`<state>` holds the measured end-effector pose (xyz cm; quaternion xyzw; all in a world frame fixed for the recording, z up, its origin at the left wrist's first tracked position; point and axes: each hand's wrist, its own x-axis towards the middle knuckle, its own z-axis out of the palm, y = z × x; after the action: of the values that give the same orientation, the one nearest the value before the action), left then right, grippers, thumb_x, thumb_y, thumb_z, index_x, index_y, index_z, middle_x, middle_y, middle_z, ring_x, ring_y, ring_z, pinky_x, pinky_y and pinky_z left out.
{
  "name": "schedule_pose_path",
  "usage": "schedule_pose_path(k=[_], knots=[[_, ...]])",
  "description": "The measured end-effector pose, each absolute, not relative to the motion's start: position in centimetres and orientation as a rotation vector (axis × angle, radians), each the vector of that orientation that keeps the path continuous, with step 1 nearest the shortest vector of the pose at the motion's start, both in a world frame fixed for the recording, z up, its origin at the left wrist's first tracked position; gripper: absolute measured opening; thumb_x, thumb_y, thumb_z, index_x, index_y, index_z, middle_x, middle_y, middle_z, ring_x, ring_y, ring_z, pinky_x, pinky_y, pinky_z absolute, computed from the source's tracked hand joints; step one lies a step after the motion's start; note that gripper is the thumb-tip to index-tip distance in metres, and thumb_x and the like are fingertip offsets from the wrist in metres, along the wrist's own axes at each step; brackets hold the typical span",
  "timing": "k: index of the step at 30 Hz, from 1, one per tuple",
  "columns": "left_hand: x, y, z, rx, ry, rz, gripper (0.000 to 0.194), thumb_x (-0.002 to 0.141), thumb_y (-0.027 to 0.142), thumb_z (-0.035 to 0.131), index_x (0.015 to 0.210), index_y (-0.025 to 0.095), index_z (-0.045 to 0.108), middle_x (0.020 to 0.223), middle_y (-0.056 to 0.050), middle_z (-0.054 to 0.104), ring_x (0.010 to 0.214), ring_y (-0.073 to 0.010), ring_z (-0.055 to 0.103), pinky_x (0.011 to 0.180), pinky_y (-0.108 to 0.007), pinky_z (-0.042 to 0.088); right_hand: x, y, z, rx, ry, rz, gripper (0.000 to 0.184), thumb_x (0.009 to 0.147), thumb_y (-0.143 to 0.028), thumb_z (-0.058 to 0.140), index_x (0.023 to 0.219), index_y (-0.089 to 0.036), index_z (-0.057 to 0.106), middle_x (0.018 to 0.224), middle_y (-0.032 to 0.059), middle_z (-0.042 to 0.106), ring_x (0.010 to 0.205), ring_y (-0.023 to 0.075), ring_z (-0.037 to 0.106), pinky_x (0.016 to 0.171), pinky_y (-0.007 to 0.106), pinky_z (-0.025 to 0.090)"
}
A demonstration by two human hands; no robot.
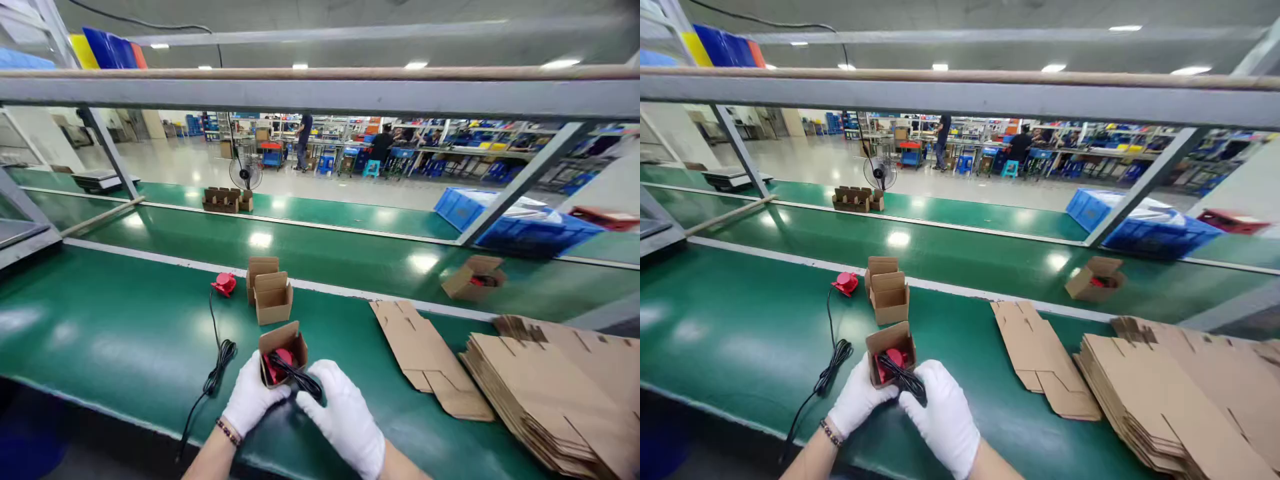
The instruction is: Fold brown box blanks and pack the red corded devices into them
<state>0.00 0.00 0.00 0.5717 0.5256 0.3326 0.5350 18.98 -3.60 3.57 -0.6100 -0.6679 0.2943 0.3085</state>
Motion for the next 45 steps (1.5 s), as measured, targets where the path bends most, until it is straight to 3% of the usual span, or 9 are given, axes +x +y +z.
schedule_pose_path(k=[4,8,13,19,24,31,36,39,45], knots=[[0.4,-2.5,-0.4,1.486,1.757,1.226,0.058,0.059,0.038,0.076,0.111,0.017,0.060,0.118,-0.017,0.069,0.116,-0.0382,0.062,0.104,-0.056,0.046,17.9,-4.3,1.1,-1.444,-1.374,1.303,0.037,0.086,-0.052,0.051,0.098,-0.019,0.061,0.082,0.0048,0.068,0.071,0.0213,0.067,0.068,0.035,0.054],[1.3,-5.1,1.3,1.513,1.673,1.150,0.037,0.082,0.057,0.057,0.084,0.022,0.065,0.084,-0.010,0.071,0.082,-0.0277,0.068,0.080,-0.044,0.054,16.9,-4.8,-0.2,-1.299,-1.146,1.340,0.045,0.086,-0.057,0.058,0.107,-0.018,0.062,0.072,0.0011,0.065,0.053,0.0170,0.062,0.049,0.027,0.051],[3.4,-4.9,3.4,1.172,1.531,0.967,0.041,0.079,0.063,0.058,0.069,0.024,0.048,0.054,0.006,0.053,0.045,-0.0126,0.049,0.048,-0.026,0.041,17.2,-5.6,-0.6,-1.030,-1.665,0.804,0.022,0.095,-0.024,0.047,0.093,-0.022,0.068,0.095,0.0078,0.071,0.084,0.0199,0.070,0.076,0.031,0.059],[3.2,-4.0,2.5,1.395,1.646,1.076,0.023,0.088,0.042,0.052,0.092,0.022,0.062,0.090,-0.006,0.076,0.083,-0.0221,0.072,0.078,-0.035,0.057,18.8,-5.7,-1.5,-0.865,-2.141,0.409,0.039,0.090,-0.008,0.046,0.120,-0.025,0.064,0.111,0.0087,0.074,0.101,0.0198,0.070,0.091,0.029,0.057],[1.6,-3.9,1.0,2.025,1.501,1.104,0.027,0.093,0.030,0.045,0.091,0.023,0.071,0.088,-0.008,0.079,0.077,-0.0224,0.075,0.074,-0.034,0.060,19.5,-4.4,1.9,-0.903,-2.342,0.515,0.073,0.078,-0.004,0.048,0.150,-0.011,0.036,0.158,0.0212,0.036,0.137,0.0285,0.049,0.109,0.037,0.047],[1.0,-3.7,2.5,1.887,1.284,0.908,0.023,0.091,0.032,0.055,0.103,0.027,0.074,0.096,-0.004,0.077,0.089,-0.0205,0.073,0.083,-0.031,0.058,20.0,-3.6,5.4,-0.828,-2.176,0.928,0.061,0.071,-0.002,0.048,0.129,-0.017,0.055,0.122,0.0109,0.062,0.113,0.0200,0.061,0.102,0.031,0.049],[-0.5,-3.6,0.4,1.332,1.369,1.129,0.090,0.066,0.053,0.078,0.141,0.015,0.047,0.125,-0.017,0.065,0.107,-0.0321,0.066,0.095,-0.047,0.054,21.3,-3.3,4.4,-1.027,-2.029,0.982,0.053,0.063,-0.004,0.053,0.111,-0.020,0.066,0.103,0.0050,0.066,0.093,0.0197,0.062,0.088,0.032,0.051],[0.2,-2.3,-0.5,1.411,1.306,1.106,0.132,0.038,0.034,0.093,0.149,0.014,0.025,0.151,-0.022,0.044,0.136,-0.0379,0.048,0.114,-0.050,0.039,21.7,-2.9,4.7,-1.019,-2.037,1.016,0.045,0.061,-0.004,0.054,0.099,-0.021,0.073,0.093,0.0035,0.066,0.086,0.0191,0.062,0.080,0.030,0.052],[5.3,-0.9,-0.8,1.420,1.448,1.126,0.064,0.064,0.043,0.077,0.114,0.016,0.049,0.113,-0.017,0.070,0.102,-0.0302,0.071,0.094,-0.044,0.056,22.0,-1.6,5.2,-1.338,-2.006,0.517,0.034,0.082,-0.005,0.049,0.103,-0.019,0.071,0.097,0.0074,0.068,0.089,0.0204,0.066,0.082,0.031,0.055]])
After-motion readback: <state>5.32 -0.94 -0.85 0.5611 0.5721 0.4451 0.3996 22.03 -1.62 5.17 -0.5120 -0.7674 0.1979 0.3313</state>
